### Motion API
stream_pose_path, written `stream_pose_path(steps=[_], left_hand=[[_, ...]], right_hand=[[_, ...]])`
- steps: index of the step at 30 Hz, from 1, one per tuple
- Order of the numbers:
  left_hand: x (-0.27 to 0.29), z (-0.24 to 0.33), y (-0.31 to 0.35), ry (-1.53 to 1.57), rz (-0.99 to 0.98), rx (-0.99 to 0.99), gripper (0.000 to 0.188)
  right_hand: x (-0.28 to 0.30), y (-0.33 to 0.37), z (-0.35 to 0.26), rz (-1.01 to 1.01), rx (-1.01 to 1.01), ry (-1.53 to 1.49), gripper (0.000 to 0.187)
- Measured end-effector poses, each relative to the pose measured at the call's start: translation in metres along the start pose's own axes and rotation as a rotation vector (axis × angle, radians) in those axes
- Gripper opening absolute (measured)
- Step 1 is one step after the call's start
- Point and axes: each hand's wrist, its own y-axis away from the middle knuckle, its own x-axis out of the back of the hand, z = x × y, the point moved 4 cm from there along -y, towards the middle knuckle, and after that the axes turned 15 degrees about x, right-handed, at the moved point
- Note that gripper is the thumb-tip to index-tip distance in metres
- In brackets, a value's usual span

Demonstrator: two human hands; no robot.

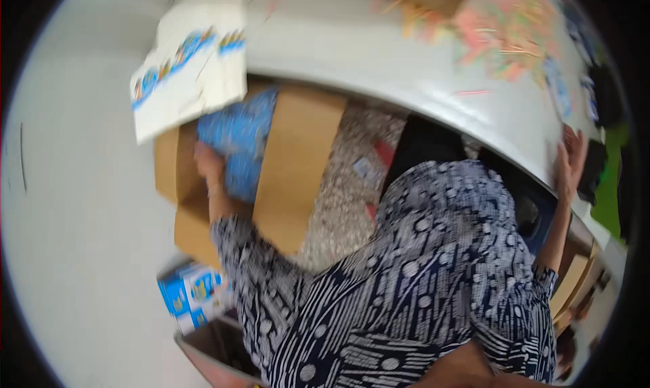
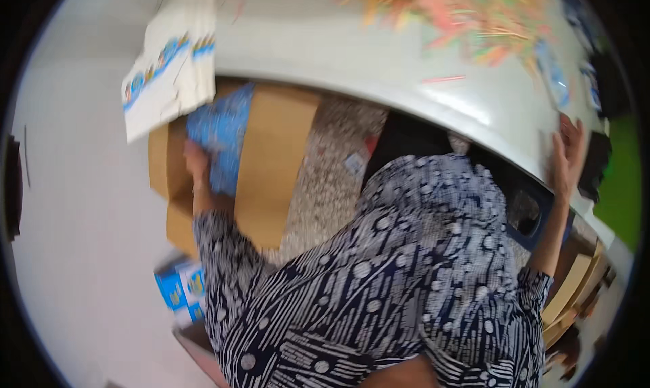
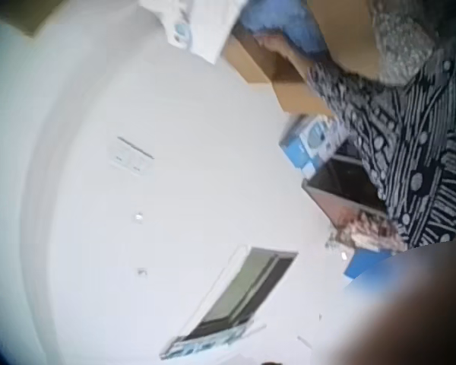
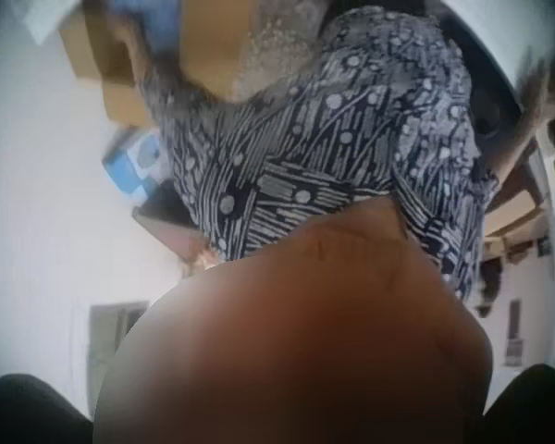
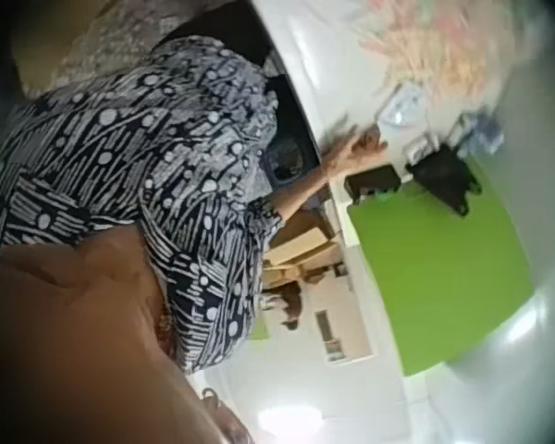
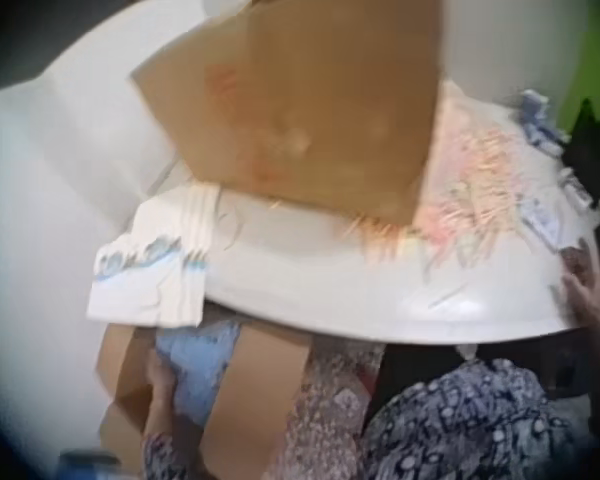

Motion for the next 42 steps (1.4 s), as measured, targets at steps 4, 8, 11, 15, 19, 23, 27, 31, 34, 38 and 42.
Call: stream_pose_path(steps=[4,8,11,15,19,23,27,31,34,38,42], left_hand=[[0.074,-0.006,0.004,0.052,-0.623,0.365,0.091],[0.150,-0.014,0.004,-0.052,-0.235,-0.013,0.052],[0.248,0.043,0.012,0.038,-0.400,-0.213,0.038],[0.395,0.152,0.038,0.649,-0.536,-0.612,0.029],[0.464,0.233,0.057,0.710,-0.361,-0.942,0.031],[0.503,0.294,0.066,0.758,-0.253,-1.085,0.031],[0.533,0.353,0.061,1.174,-0.070,-1.095,0.035],[0.561,0.422,0.048,1.449,-0.082,-0.926,0.041],[0.559,0.465,0.048,1.728,-0.649,-0.836,0.032],[0.568,0.462,0.044,1.619,-0.602,-0.939,0.021],[0.582,0.431,0.046,1.555,-0.269,-0.974,0.012]], right_hand=[[0.002,-0.009,-0.025,0.153,-0.019,-0.042,0.054],[0.006,-0.037,-0.057,0.262,-0.013,0.036,0.046],[0.000,-0.048,-0.043,0.359,0.054,0.179,0.042],[-0.018,-0.083,-0.030,0.264,0.181,0.352,0.040],[-0.028,-0.103,-0.012,0.130,0.125,0.420,0.033],[-0.037,-0.103,0.002,0.139,0.110,0.298,0.025],[-0.024,-0.094,-0.014,0.312,0.170,0.249,0.020],[-0.008,-0.073,-0.054,0.424,0.371,0.239,0.016],[-0.007,-0.063,-0.077,0.274,0.429,0.166,0.023],[-0.012,-0.060,-0.070,0.183,0.307,-0.104,0.033],[-0.014,-0.066,-0.080,0.025,0.151,-0.366,0.030]])
